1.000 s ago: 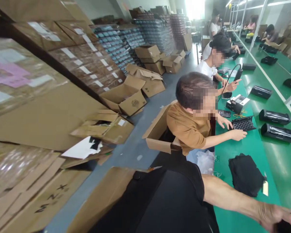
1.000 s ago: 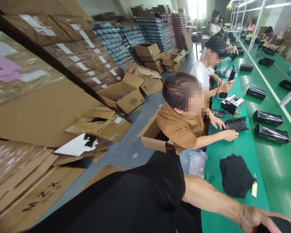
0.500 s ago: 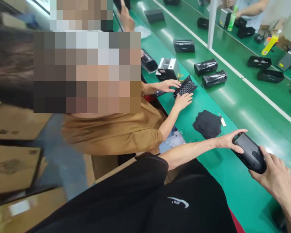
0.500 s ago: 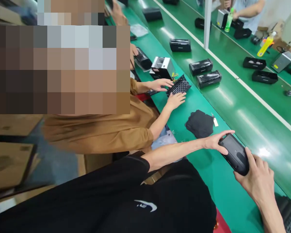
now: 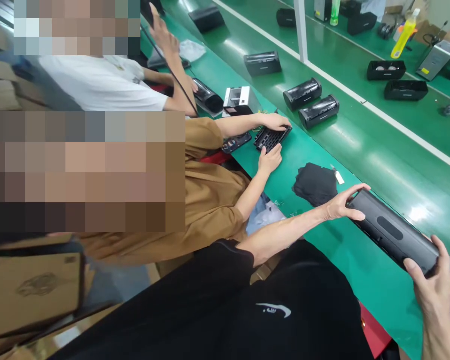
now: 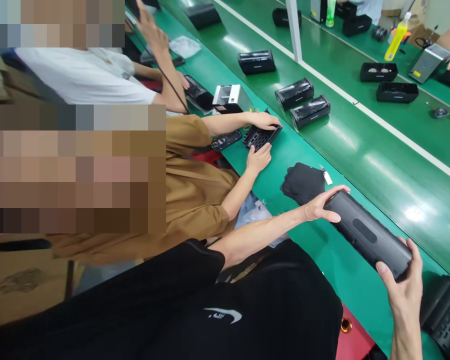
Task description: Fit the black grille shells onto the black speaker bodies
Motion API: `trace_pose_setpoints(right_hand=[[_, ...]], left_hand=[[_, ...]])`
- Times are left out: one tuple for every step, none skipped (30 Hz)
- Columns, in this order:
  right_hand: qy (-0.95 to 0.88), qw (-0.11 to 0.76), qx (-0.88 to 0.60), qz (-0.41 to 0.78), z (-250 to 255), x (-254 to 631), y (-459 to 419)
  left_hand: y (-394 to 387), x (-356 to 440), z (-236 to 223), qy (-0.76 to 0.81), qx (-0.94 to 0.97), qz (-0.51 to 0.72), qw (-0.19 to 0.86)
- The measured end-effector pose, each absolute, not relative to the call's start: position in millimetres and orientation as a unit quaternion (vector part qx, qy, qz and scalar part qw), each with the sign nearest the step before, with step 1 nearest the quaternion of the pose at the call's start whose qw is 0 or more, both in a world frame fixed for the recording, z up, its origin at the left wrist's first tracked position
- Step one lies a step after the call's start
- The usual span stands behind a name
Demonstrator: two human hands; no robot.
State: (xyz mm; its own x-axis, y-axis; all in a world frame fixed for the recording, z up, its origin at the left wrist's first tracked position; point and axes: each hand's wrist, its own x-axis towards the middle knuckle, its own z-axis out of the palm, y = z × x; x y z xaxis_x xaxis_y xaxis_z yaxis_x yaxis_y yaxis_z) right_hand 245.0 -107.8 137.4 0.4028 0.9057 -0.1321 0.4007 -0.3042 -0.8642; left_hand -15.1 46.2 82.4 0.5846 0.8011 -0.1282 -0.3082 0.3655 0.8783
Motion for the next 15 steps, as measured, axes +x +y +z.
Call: trace_pose_setpoints(right_hand=[[-0.440,0.391,-0.746,0.313,136,244,-108],[-0.435,0.388,-0.752,0.307,133,244,-108],[-0.425,0.386,-0.758,0.309,128,245,-107],[-0.410,0.384,-0.762,0.322,121,246,-105],[-0.390,0.381,-0.764,0.345,115,248,-103],[-0.364,0.382,-0.762,0.376,108,251,-101],[-0.331,0.386,-0.758,0.410,102,253,-99],[-0.296,0.389,-0.752,0.442,97,254,-97],[-0.264,0.390,-0.747,0.468,93,256,-96],[-0.239,0.392,-0.742,0.488,91,256,-95],[-0.223,0.394,-0.737,0.502,89,256,-95],[-0.217,0.397,-0.731,0.510,88,255,-95],[-0.218,0.406,-0.725,0.512,86,254,-96],[-0.219,0.421,-0.720,0.507,84,252,-97],[-0.216,0.439,-0.716,0.498,81,251,-98]], left_hand=[[46,-13,81,0.286,0.434,0.356,0.776],[47,-10,79,0.294,0.432,0.354,0.776],[48,-8,76,0.307,0.428,0.350,0.775],[49,-5,72,0.323,0.426,0.344,0.772],[51,-3,67,0.342,0.426,0.336,0.767],[53,-1,63,0.362,0.429,0.325,0.761],[55,0,58,0.377,0.435,0.312,0.756],[56,0,54,0.385,0.440,0.300,0.753],[57,0,50,0.386,0.444,0.291,0.755],[57,-1,47,0.380,0.445,0.285,0.759],[57,-1,44,0.373,0.444,0.286,0.763],[57,-2,43,0.368,0.442,0.292,0.764],[56,-1,41,0.366,0.440,0.298,0.764],[54,-1,41,0.370,0.439,0.302,0.761],[53,1,40,0.381,0.439,0.303,0.755]])
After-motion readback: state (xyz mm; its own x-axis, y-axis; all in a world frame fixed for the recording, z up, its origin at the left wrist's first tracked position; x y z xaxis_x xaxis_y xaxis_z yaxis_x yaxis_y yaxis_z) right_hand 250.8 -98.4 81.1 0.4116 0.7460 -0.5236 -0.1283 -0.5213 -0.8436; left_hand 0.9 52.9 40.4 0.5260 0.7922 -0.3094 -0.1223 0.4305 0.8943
